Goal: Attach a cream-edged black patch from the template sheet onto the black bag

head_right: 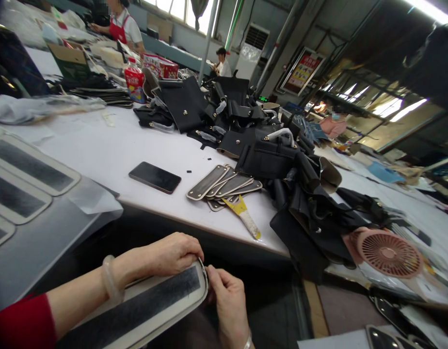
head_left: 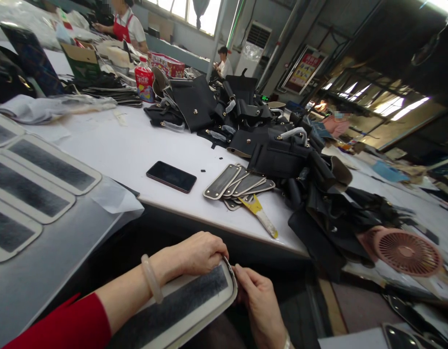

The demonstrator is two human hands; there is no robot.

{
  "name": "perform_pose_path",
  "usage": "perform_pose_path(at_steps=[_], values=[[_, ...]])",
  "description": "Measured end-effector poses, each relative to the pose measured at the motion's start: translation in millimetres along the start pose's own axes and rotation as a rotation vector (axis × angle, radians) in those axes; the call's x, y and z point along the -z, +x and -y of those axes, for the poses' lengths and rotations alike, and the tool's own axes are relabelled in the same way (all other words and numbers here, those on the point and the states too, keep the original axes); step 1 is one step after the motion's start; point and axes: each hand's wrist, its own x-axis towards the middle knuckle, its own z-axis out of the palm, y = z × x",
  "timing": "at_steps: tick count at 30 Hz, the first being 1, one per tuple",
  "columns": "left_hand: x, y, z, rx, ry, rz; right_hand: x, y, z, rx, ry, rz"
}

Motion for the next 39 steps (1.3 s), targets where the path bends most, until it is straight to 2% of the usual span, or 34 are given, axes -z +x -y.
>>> perform_pose_path(at_steps=[3, 5, 10, 18, 26, 35, 39], values=[[1.2, -0.1, 0.2, 0.015, -0.003, 0.0, -5.4, 6.9, 6.5, -0.162, 0.318, 0.086], [1.1, 0.0, 1.4, 0.021, -0.009, 0.003, -8.0, 7.6, 9.5, -0.176, 0.365, 0.166], [0.7, -0.2, 5.3, 0.018, -0.037, 0.013, -5.7, 9.4, 9.1, -0.155, 0.151, 0.295], [-3.8, -2.7, 8.0, 0.0, -0.052, -0.019, 2.9, 17.2, 10.8, -0.056, -0.342, 0.274], [-2.4, -2.9, 5.6, -0.017, -0.006, -0.03, 2.6, 20.6, 24.6, 0.006, -0.598, 0.346], [-4.0, -2.6, 2.5, -0.032, 0.007, -0.025, 1.9, 30.3, 45.3, -0.14, -0.634, 0.516], [-1.1, -2.8, 0.3, -0.02, -0.003, -0.031, 2.3, 36.1, 54.6, -0.136, -0.747, 0.589]])
